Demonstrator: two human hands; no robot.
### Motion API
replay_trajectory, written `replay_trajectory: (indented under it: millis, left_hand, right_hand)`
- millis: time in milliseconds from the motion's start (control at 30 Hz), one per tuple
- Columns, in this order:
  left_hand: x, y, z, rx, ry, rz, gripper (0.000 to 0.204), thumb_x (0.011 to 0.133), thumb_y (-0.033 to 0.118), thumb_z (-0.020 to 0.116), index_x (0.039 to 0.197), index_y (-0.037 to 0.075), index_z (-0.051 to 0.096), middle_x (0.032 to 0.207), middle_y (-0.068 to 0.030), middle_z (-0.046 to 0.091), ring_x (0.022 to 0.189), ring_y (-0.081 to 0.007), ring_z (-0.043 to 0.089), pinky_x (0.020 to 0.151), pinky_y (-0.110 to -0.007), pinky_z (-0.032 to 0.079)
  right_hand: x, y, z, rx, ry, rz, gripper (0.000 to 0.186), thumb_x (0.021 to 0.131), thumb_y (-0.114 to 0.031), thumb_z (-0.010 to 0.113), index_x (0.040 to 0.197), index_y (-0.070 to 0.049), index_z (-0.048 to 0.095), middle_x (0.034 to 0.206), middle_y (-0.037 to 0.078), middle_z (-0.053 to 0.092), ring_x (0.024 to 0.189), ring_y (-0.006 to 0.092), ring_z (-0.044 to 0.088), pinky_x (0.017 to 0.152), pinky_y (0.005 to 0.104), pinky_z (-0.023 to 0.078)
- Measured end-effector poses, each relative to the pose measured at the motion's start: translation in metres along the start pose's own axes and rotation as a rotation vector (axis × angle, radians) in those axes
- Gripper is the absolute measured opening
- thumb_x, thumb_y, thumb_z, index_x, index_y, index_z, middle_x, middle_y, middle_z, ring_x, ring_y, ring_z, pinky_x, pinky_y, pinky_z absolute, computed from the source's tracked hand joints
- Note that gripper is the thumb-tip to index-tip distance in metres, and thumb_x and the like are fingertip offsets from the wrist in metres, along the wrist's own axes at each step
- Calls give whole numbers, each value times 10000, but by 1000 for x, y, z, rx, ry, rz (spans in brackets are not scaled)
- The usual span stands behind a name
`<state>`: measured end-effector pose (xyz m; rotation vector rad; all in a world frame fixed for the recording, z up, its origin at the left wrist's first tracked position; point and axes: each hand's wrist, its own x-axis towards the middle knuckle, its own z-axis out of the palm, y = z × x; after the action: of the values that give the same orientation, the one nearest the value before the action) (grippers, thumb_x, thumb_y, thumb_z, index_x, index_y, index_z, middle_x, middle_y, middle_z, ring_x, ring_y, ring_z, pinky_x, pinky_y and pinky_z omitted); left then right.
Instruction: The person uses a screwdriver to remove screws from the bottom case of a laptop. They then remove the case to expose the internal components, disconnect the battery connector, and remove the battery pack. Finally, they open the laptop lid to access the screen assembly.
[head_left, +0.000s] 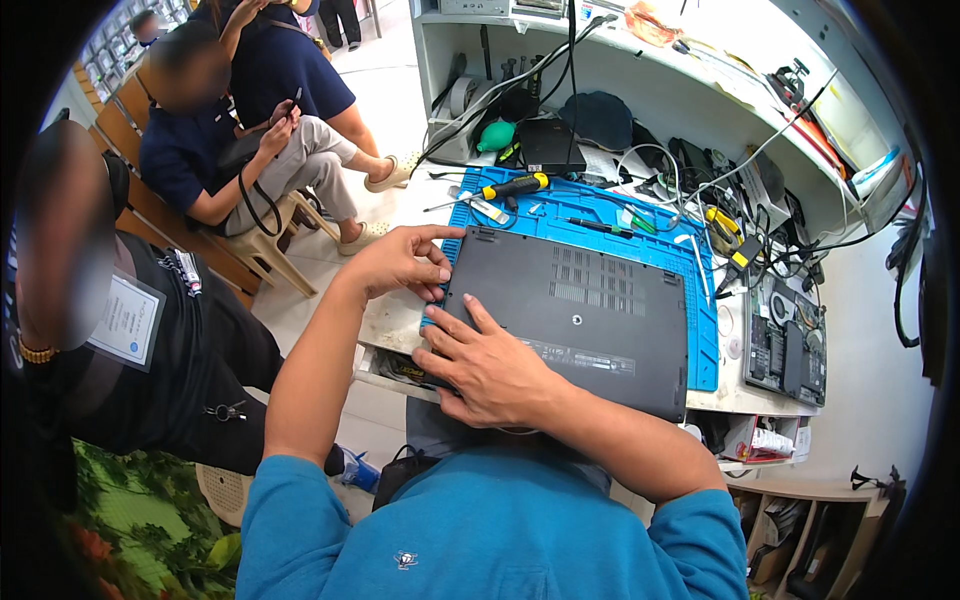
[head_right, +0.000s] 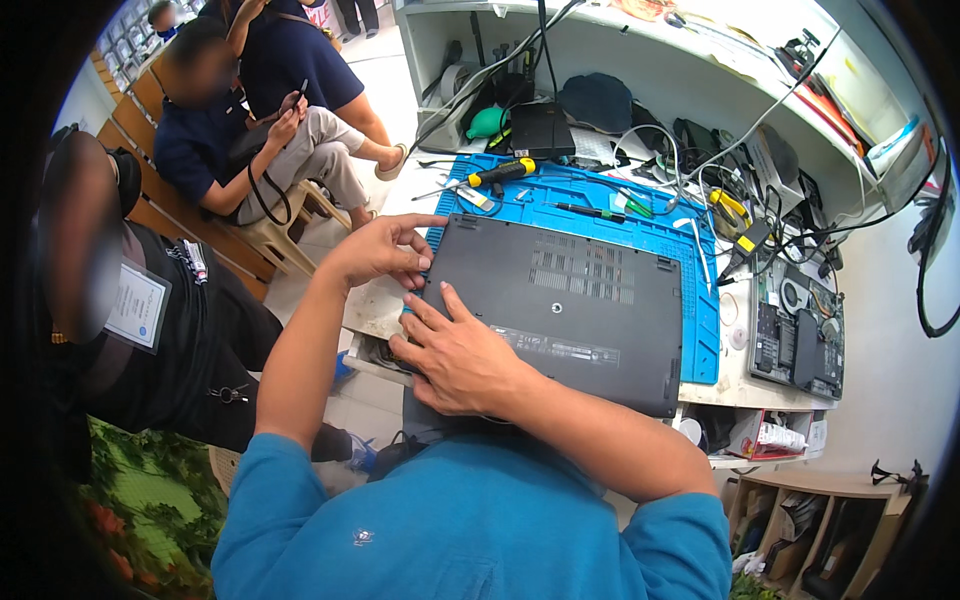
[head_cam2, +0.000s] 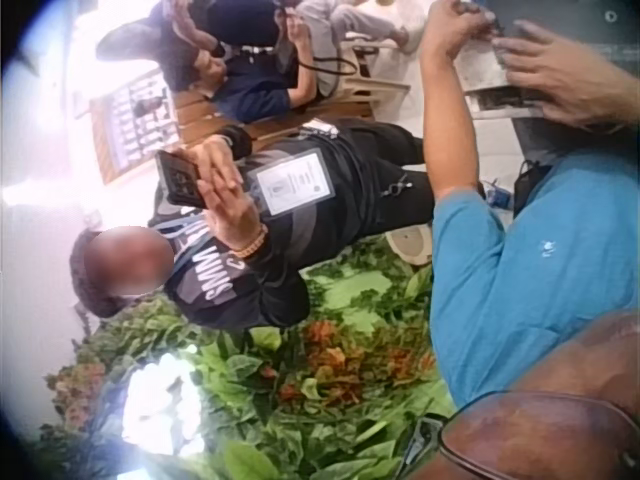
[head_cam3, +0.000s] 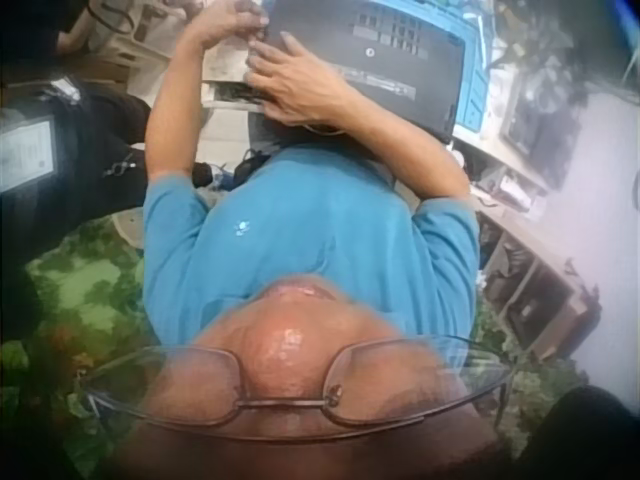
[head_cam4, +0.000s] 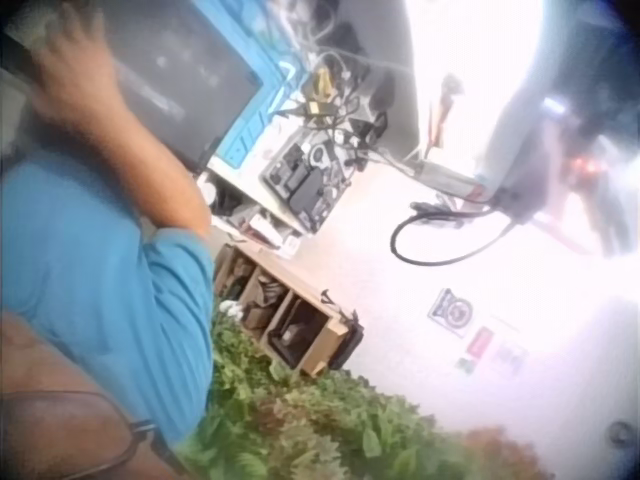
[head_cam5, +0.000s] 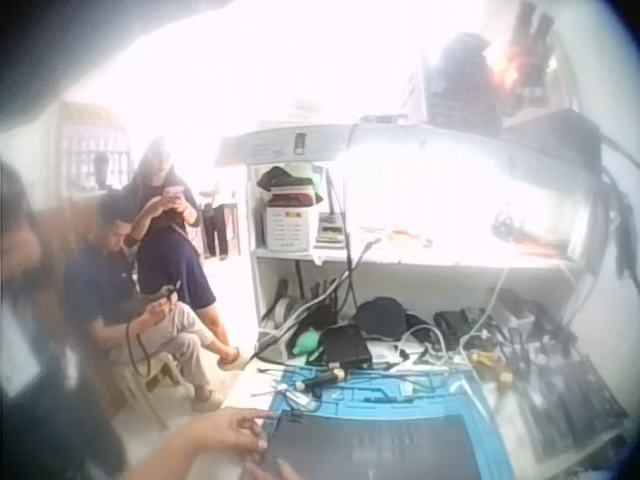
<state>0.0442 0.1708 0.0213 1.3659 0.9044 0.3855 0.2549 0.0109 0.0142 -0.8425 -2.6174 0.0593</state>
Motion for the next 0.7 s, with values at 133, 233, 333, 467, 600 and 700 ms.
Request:
replay_trajectory:
  millis: [133,233,333,467,600,700]
  left_hand:
    - [4,3,-4,43,-20,-17,887,915,-28,773,1727,83,433,1009,-67,738,776,-167,776,707,-298,675]
    - [11,8,-7,68,-50,-34,947,891,-27,778,1749,97,395,928,-60,740,721,-157,761,666,-286,660]
    - [18,8,-14,59,-97,-55,1002,871,-19,806,1763,107,368,883,-62,743,680,-152,752,630,-284,652]
    - [21,7,-17,69,-133,-58,1046,844,-26,833,1766,114,360,886,-67,753,674,-146,752,612,-278,645]
    - [23,10,-17,114,-144,-69,1093,814,-19,856,1771,120,346,850,-56,751,655,-146,744,605,-274,638]
    - [22,20,-16,168,-150,-101,1125,779,-14,863,1769,121,347,821,-51,749,632,-140,730,583,-277,624]
  right_hand:
    - [9,7,-5,28,-150,-19,445,926,-343,739,1233,-27,683,1307,177,632,1415,363,557,1316,598,353]
    - [18,13,-12,124,-204,-44,414,906,-335,766,1177,-33,688,1188,156,615,1286,351,593,1306,555,381]
    - [18,17,-6,197,-143,-68,390,893,-327,790,1142,-41,696,1131,140,596,1215,342,599,1294,532,396]
    - [21,20,-4,181,-91,-81,385,871,-333,810,1125,-59,716,1119,122,611,1189,323,601,1204,497,437]
    - [22,20,-3,178,-76,-90,381,870,-338,811,1127,-69,729,1111,114,617,1184,320,605,1183,488,450]
    - [23,20,-4,183,-79,-78,377,874,-337,806,1124,-67,729,1115,117,617,1189,326,607,1205,500,443]
